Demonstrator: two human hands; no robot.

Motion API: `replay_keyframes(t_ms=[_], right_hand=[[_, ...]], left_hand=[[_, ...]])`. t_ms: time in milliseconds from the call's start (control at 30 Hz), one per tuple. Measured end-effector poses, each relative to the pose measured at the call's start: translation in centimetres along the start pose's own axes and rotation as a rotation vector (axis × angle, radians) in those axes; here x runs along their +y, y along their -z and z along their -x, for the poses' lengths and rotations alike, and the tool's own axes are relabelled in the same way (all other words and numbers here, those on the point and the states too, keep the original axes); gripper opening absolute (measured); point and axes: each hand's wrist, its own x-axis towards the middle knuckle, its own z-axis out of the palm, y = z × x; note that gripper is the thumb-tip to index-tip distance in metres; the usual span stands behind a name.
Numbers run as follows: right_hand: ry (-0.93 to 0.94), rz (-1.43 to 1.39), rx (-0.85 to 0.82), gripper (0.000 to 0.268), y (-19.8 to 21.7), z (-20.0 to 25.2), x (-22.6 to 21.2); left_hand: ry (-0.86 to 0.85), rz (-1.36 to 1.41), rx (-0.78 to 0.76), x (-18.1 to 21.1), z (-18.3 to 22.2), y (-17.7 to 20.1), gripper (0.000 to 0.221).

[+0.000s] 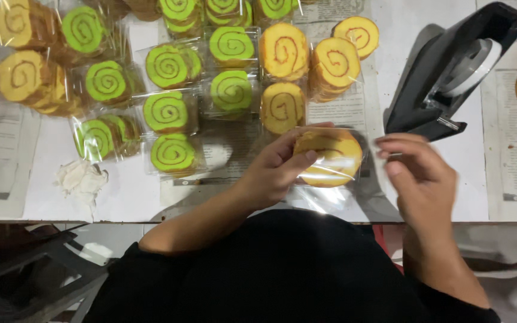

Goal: The person packages cake roll slices by placing them into individual plastic sleeves and sealing the sleeves with tape.

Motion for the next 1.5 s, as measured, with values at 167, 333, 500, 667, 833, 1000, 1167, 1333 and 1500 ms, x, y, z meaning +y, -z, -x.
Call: replay_keyframes(t_ms=[167, 333, 500, 667, 833, 1000, 1167, 1333, 1500], right_hand=[[-0.169, -0.27, -0.076, 0.042, -1.5, 0.6, 2.8], [-0.236, -0.292, -0.038, 0.026, -1.9, 0.5, 2.5], [-0.252, -0.302, 0.022, 0.02, -2.2, 0.6, 1.8], [-0.16, -0.158, 0.083, 0.021, -1.4, 0.7, 1.6], [0.236, 0.521, 0.374, 0.008, 2.8, -0.1, 2.8], [0.037, 0.602, 0.447, 0.006, 5.4, -1.8, 5.9], [-0.296, 0.34, 0.436, 0.01, 5.8, -3.4, 5.0], [-0.486, 0.071, 0.546, 0.017, 4.9, -3.6, 3.3], [-0.565, 0.063, 0.575, 0.017, 2.4, -2.5, 0.0]], left_hand=[[-0.098, 0.325, 0.007, -2.7, -0.7, -0.1, 0.038], [-0.112, 0.328, -0.008, -3.4, -0.8, 0.1, 0.04], [-0.125, 0.325, -0.022, -3.6, -0.8, 0.3, 0.039], [-0.112, 0.326, -0.003, -3.7, -0.9, 0.0, 0.04], [-0.007, 0.016, 0.004, 0.4, -0.7, -1.4, 0.035], [0.082, 0.049, 0.006, 0.7, -1.0, -2.3, 0.036], [0.064, -0.025, 0.029, 0.1, -0.9, -2.0, 0.04], [0.128, -0.124, 0.092, 0.5, -0.9, -1.9, 0.041], [0.103, -0.015, 0.076, 0.1, -0.9, -1.6, 0.04]])
